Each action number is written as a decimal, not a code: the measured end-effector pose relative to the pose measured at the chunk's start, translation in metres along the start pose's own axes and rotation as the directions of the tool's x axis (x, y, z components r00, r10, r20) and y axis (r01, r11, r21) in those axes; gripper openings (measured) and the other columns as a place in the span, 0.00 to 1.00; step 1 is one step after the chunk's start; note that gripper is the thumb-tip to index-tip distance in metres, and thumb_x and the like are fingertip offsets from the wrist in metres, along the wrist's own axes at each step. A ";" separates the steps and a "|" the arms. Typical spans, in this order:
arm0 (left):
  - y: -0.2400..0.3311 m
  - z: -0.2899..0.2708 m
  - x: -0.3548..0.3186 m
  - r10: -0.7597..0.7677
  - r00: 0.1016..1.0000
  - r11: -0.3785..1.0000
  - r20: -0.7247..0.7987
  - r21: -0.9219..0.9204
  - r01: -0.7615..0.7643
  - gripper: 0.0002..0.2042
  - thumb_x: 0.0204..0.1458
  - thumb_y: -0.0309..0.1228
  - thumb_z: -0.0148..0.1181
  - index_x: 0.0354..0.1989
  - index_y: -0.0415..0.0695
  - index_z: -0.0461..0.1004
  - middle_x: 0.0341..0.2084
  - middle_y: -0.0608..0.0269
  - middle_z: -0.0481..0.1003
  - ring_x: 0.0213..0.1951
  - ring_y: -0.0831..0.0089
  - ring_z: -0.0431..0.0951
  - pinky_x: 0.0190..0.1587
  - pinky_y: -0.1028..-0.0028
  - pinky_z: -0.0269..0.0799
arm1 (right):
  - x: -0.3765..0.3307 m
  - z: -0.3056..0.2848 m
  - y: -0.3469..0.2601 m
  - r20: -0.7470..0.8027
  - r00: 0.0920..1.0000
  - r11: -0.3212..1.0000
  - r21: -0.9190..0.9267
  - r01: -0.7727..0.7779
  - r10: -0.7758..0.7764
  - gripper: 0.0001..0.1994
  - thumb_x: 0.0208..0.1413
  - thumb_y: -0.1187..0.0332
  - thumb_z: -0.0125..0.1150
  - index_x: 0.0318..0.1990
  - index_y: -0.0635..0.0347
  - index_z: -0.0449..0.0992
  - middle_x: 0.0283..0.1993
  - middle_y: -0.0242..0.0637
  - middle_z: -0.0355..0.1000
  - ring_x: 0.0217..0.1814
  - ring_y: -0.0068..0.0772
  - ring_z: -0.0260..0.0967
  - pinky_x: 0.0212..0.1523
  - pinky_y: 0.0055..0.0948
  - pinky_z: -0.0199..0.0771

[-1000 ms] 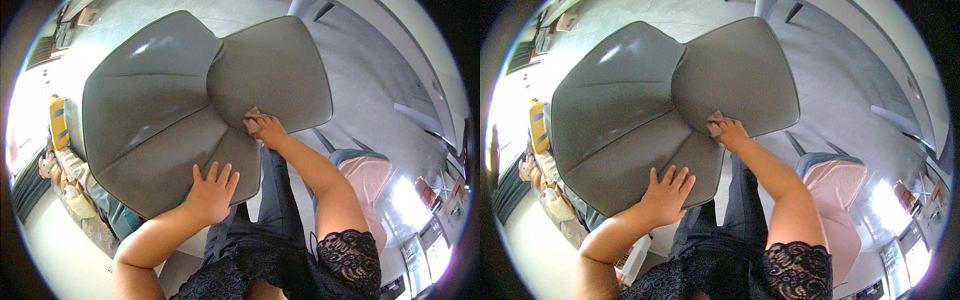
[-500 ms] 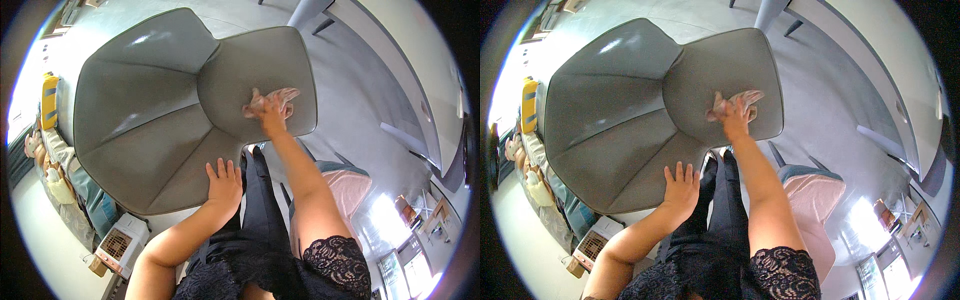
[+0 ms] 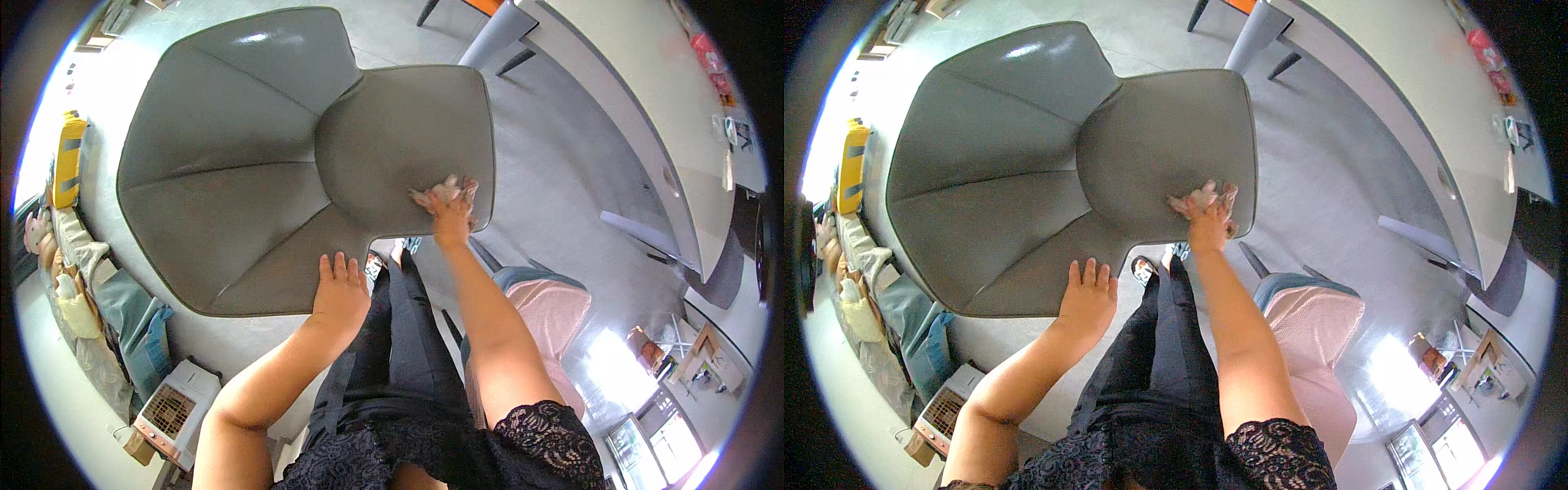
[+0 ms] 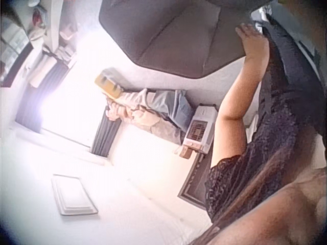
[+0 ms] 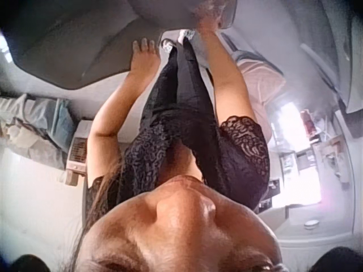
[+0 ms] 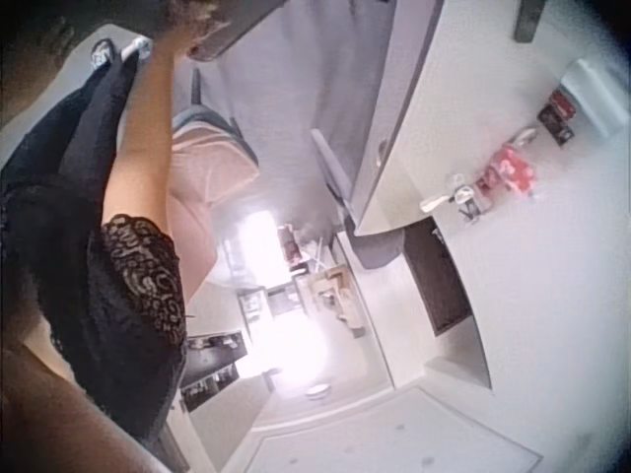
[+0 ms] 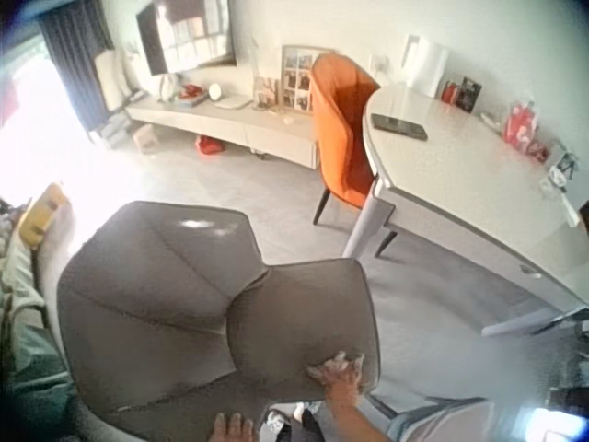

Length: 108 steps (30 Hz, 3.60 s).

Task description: The person wipes the seat and backrest of a grey upholstered chair using a cloth. They systematically clean the seat, backrest, and underside of the chair, then flip it to clean the base and legs.

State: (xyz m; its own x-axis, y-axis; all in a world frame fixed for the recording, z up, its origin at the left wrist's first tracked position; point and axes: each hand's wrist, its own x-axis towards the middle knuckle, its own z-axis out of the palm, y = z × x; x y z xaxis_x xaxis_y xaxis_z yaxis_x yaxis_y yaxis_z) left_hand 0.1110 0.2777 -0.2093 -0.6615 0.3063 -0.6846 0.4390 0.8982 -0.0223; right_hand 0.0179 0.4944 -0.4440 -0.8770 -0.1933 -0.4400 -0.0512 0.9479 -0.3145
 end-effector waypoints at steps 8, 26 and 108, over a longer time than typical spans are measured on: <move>-0.001 0.013 0.000 0.003 1.000 1.000 0.021 -0.019 -0.002 0.20 0.58 0.31 0.45 0.56 0.34 0.70 0.57 0.41 0.68 0.61 0.39 0.64 0.63 0.42 0.53 | -0.043 -0.052 -0.046 0.047 0.979 0.865 0.479 0.152 -0.198 0.17 0.57 0.66 0.56 0.55 0.40 0.76 0.57 0.50 0.69 0.59 0.53 0.67 0.57 0.42 0.68; 0.002 0.024 0.019 -0.313 0.949 0.908 0.047 -0.277 0.314 0.16 0.50 0.32 0.55 0.44 0.39 0.79 0.52 0.46 0.73 0.60 0.46 0.67 0.66 0.51 0.54 | 0.205 -0.177 -0.098 0.253 0.737 0.764 0.016 0.645 -0.627 0.42 0.41 0.50 0.72 0.67 0.31 0.60 0.75 0.51 0.40 0.74 0.65 0.39 0.66 0.58 0.53; 0.163 0.103 0.280 -0.906 0.422 0.317 -0.023 -0.698 0.642 0.42 0.45 0.53 0.63 0.63 0.34 0.60 0.64 0.33 0.56 0.64 0.32 0.55 0.66 0.40 0.42 | 0.255 -0.014 -0.202 -0.268 -0.171 -0.131 -0.160 0.978 -0.948 0.25 0.38 0.82 0.58 0.48 0.52 0.77 0.61 0.42 0.65 0.61 0.57 0.60 0.57 0.50 0.65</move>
State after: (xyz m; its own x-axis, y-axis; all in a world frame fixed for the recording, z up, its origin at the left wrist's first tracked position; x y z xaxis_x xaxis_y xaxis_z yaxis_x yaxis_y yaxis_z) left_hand 0.0597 0.4776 -0.4797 -0.6912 -0.6772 -0.2522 -0.7099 0.7017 0.0615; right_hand -0.2018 0.2575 -0.4813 0.0707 -0.7980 0.5985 -0.9279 -0.2729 -0.2542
